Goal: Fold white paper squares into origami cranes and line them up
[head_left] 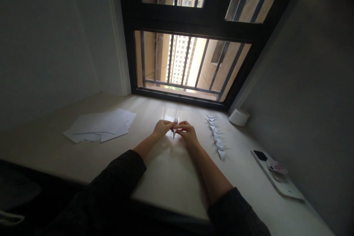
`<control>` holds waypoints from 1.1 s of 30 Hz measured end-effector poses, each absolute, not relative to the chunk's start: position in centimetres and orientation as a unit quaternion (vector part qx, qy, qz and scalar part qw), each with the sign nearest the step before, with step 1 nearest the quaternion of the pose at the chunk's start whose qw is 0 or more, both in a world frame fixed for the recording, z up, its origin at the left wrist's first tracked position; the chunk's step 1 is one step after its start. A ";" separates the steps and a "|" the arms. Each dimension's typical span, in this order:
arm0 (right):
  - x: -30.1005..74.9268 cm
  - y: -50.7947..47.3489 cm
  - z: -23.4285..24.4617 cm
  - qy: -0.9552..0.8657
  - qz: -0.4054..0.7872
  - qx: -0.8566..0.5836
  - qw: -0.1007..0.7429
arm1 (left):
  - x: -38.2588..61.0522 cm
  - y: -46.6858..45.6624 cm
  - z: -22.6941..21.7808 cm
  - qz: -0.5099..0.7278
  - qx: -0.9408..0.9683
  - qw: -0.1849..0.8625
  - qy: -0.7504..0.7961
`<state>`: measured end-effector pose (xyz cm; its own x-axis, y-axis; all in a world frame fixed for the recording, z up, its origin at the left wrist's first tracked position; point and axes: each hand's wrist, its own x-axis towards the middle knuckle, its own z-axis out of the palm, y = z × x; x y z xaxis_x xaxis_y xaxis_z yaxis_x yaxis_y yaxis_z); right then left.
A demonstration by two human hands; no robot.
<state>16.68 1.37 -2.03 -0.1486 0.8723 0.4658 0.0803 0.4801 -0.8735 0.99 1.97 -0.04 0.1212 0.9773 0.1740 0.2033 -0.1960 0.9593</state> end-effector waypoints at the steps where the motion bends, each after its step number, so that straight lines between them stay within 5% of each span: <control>1: 16.6 1.4 -2.0 -0.658 0.384 -0.356 0.542 | 1.0 2.0 0.0 0.462 0.616 0.424 0.477; 7: 16.7 1.4 -2.2 -0.629 0.487 -0.330 0.508 | 0.9 1.9 -0.1 0.457 0.615 0.418 0.488; 20: 16.3 1.0 -1.2 -0.609 0.454 -0.363 0.539 | 1.3 1.5 0.4 0.479 0.556 0.495 0.465; 33: 15.5 0.8 -1.7 -0.474 0.427 -0.413 0.651 | 2.6 1.0 0.0 0.506 0.616 0.413 0.441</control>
